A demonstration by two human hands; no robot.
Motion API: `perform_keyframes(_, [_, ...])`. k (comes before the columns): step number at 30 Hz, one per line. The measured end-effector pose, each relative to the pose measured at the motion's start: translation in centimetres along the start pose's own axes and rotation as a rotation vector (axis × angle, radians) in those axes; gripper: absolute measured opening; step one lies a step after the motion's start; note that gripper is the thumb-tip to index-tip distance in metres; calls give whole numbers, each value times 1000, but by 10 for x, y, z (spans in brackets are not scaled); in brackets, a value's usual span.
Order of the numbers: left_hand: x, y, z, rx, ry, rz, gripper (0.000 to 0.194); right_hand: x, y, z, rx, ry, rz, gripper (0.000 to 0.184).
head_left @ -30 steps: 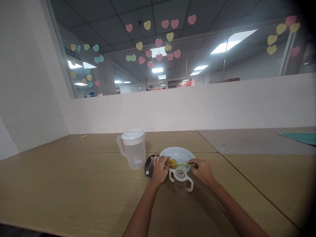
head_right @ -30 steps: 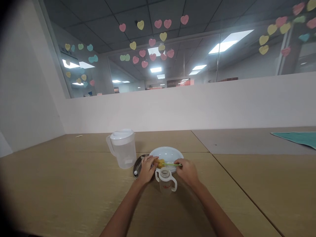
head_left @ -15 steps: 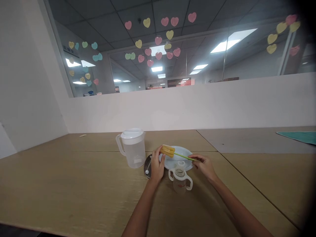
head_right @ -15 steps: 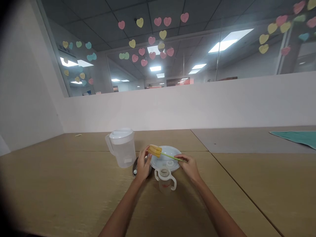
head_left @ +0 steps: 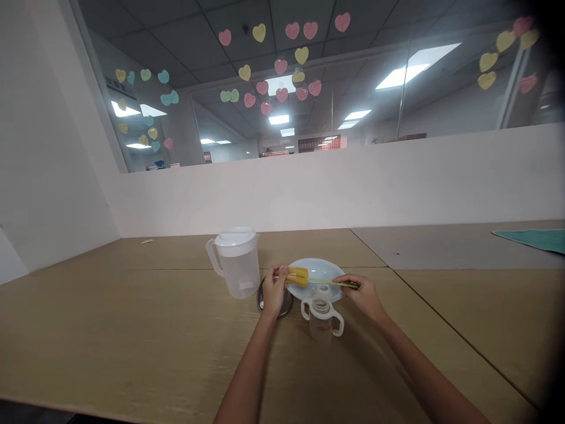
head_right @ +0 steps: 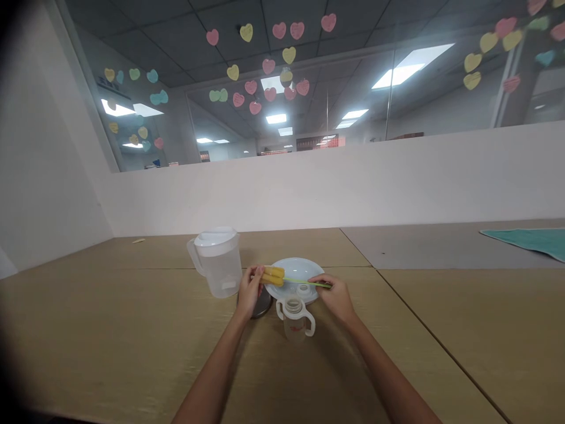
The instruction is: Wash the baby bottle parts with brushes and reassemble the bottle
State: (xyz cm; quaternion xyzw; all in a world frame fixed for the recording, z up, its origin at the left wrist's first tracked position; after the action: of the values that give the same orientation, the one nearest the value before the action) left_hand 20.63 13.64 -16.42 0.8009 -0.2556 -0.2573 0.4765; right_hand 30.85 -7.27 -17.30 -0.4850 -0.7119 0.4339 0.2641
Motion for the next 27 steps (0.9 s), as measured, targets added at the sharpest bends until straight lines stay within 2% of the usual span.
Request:
perform_keyframes(4, [-21,-8,-9,49,281,-232,39,-3,6,-2,-34,70,65,31])
perform_keyframes(7, [-29,-13,-12,124,350,-485,37,-10,9,-4,-46,144,104,34])
perform_keyframes(11, [-29,-19,-10,159,282,-688,40,-14,9,-5,-73,183,125,33])
perform_keyframes(16, [-21,-27,-8,137,141,-780,53,-11,3,-5,-96,184,174,33])
perform_keyframes(20, [-17,-35,-9,82,5,-858,30,-10,3,-6,-105,190,208,35])
perform_keyframes(23, [-15,-39,-8,105,-71,-955,13,-11,4,-6,-102,190,227,36])
perform_keyframes(25, [-14,-41,-7,159,-109,-988,12,-12,6,-6,-95,181,250,36])
perform_keyframes(27, [-13,-42,-6,230,-135,-999,19,-12,7,-5,-93,167,276,37])
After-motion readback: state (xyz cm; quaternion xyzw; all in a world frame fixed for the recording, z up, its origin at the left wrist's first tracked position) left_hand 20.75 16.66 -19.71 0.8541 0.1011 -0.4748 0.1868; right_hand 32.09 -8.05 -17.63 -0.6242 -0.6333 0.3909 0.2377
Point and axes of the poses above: each hand's wrist, its own z-axis away from the middle knuckle, its own x-axis out of the palm, y = z × x, the point moved 2 cm from there along -z, towards the middle knuckle, and after that the axes turned 8 degrees about -z, right-handed, at the moved point
